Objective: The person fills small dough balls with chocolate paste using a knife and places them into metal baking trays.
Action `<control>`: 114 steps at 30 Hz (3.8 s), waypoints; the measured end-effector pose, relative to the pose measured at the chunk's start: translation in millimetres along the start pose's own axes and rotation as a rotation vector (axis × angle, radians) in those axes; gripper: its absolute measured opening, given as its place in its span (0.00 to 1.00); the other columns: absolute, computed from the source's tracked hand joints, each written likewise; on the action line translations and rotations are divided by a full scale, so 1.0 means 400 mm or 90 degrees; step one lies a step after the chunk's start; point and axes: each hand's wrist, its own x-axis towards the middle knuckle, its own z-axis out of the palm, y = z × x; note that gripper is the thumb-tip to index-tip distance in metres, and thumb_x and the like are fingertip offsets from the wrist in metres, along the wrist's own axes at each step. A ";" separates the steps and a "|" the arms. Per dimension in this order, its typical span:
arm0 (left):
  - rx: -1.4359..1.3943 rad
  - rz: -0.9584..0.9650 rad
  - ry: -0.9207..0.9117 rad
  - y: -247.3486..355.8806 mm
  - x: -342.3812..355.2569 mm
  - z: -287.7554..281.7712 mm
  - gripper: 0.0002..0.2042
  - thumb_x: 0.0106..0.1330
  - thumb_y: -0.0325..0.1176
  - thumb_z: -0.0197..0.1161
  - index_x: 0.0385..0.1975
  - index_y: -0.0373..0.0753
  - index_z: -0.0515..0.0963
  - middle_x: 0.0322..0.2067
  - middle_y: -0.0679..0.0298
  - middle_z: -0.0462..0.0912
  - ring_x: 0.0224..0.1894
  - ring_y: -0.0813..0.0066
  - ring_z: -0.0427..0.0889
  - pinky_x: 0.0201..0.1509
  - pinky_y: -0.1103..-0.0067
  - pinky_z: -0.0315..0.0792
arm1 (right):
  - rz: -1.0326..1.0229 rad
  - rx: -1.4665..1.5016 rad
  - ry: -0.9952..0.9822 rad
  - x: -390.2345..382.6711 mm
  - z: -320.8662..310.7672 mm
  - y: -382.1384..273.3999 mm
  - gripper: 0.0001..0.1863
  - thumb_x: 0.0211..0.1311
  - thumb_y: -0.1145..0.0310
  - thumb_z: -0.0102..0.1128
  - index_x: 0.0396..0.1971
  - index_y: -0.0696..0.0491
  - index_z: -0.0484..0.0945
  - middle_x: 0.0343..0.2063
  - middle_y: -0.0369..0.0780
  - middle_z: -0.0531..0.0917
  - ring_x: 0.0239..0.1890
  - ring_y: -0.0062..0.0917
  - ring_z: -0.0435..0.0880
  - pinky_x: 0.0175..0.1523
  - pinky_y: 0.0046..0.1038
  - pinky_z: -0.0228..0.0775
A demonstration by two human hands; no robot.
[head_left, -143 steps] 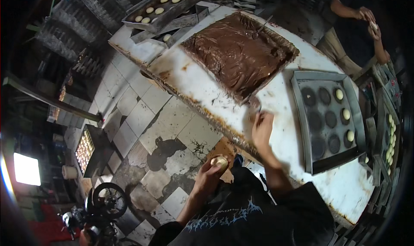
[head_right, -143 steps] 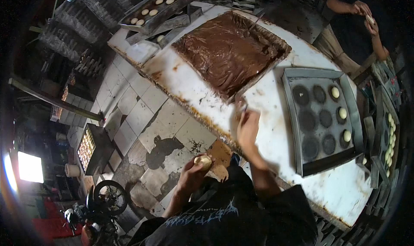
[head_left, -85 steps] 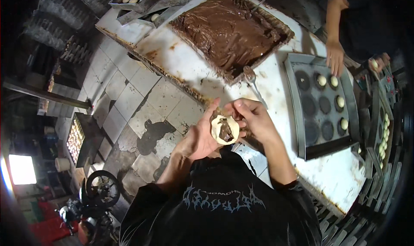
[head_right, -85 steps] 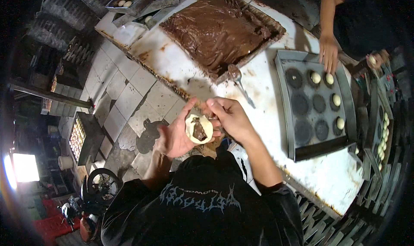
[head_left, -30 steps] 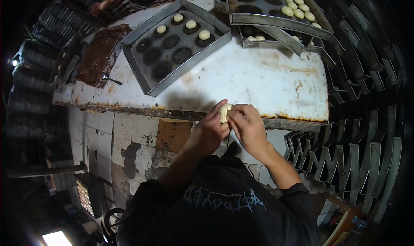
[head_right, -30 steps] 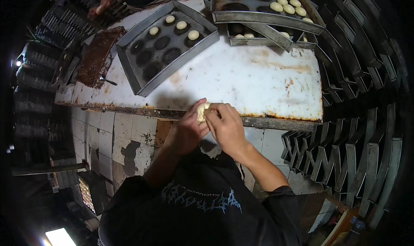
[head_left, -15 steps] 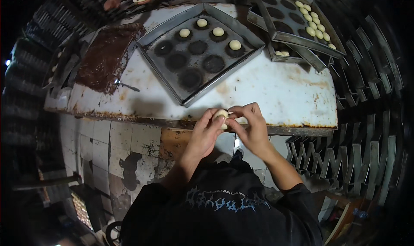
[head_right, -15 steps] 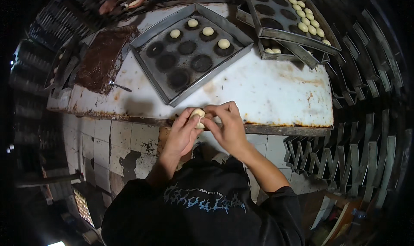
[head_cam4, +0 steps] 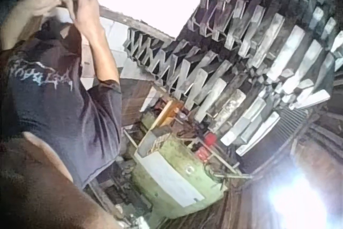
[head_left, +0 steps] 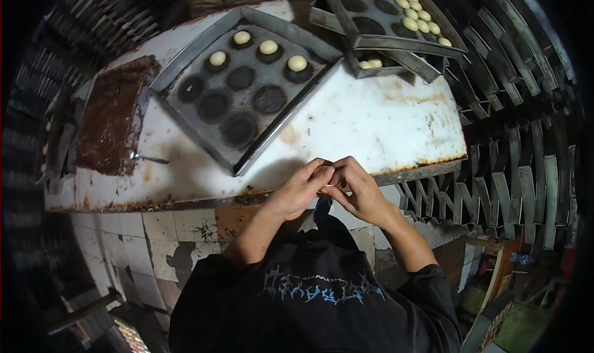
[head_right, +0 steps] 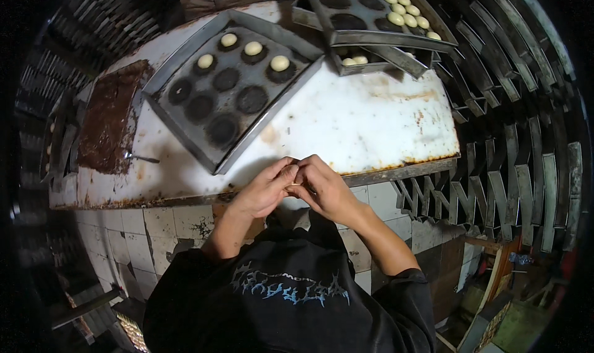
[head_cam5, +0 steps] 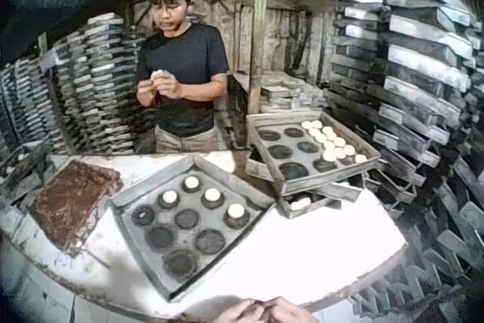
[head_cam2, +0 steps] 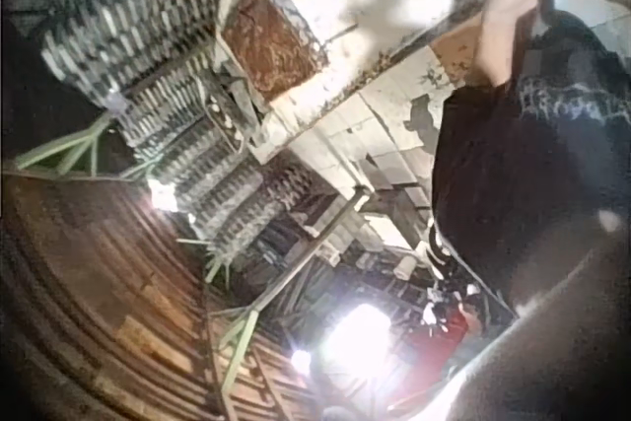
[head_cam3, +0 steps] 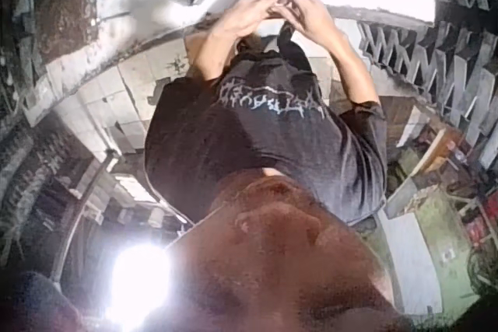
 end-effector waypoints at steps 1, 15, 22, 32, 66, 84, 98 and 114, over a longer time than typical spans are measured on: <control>0.002 0.000 -0.001 0.003 0.034 0.000 0.12 0.71 0.32 0.48 0.52 0.40 0.66 0.44 0.65 0.72 0.44 0.79 0.71 0.46 0.78 0.68 | 0.098 0.090 -0.055 -0.015 -0.026 0.041 0.13 0.51 0.74 0.66 0.36 0.57 0.73 0.30 0.41 0.75 0.30 0.30 0.74 0.33 0.27 0.68; 0.758 0.214 0.449 -0.047 0.112 -0.056 0.33 0.52 0.32 0.70 0.57 0.36 0.62 0.49 0.54 0.71 0.49 0.65 0.73 0.50 0.70 0.70 | 0.160 0.109 -0.127 0.101 0.043 0.269 0.04 0.49 0.74 0.59 0.21 0.58 0.74 0.28 0.50 0.77 0.34 0.45 0.74 0.40 0.40 0.67; 0.554 0.055 0.575 -0.004 -0.119 -0.114 0.21 0.58 0.33 0.64 0.51 0.34 0.69 0.43 0.57 0.77 0.42 0.70 0.78 0.43 0.75 0.73 | 0.191 -0.342 0.056 0.037 -0.011 0.407 0.07 0.54 0.71 0.55 0.20 0.57 0.73 0.26 0.45 0.73 0.33 0.39 0.68 0.39 0.38 0.61; 0.607 -0.015 0.214 0.104 -0.345 -0.255 0.20 0.61 0.39 0.62 0.50 0.36 0.70 0.44 0.56 0.77 0.46 0.64 0.77 0.51 0.74 0.70 | 0.513 -0.301 -0.245 0.001 0.033 0.184 0.20 0.46 0.72 0.59 0.42 0.58 0.72 0.30 0.46 0.75 0.40 0.41 0.72 0.47 0.38 0.68; 0.230 0.224 0.365 -0.102 -0.201 0.044 0.21 0.68 0.41 0.53 0.53 0.30 0.67 0.49 0.56 0.74 0.52 0.71 0.73 0.57 0.75 0.66 | 0.148 -0.134 -0.030 0.574 -0.534 0.478 0.06 0.47 0.74 0.57 0.26 0.58 0.70 0.19 0.32 0.68 0.23 0.15 0.65 0.28 0.22 0.60; -0.449 0.658 0.543 0.105 -0.751 -0.488 0.19 0.66 0.25 0.47 0.57 0.29 0.63 0.53 0.54 0.71 0.55 0.65 0.72 0.58 0.73 0.67 | -0.018 -0.017 -0.028 0.532 1.118 -0.311 0.23 0.57 0.73 0.55 0.51 0.65 0.64 0.47 0.55 0.70 0.48 0.47 0.69 0.57 0.38 0.59; -0.358 0.544 0.420 0.235 -0.862 -0.631 0.25 0.59 0.21 0.58 0.58 0.32 0.63 0.52 0.60 0.71 0.55 0.72 0.69 0.58 0.77 0.65 | -0.130 -0.387 -0.453 0.830 1.156 -0.546 0.11 0.63 0.68 0.43 0.31 0.57 0.73 0.22 0.49 0.80 0.28 0.45 0.80 0.34 0.43 0.72; -0.689 0.609 0.115 0.484 -0.986 -0.773 0.19 0.67 0.32 0.42 0.53 0.26 0.65 0.53 0.50 0.71 0.59 0.61 0.67 0.66 0.67 0.59 | -0.163 0.113 -0.268 0.672 1.101 -0.469 0.07 0.52 0.82 0.58 0.32 0.58 0.76 0.27 0.43 0.78 0.29 0.35 0.76 0.33 0.30 0.68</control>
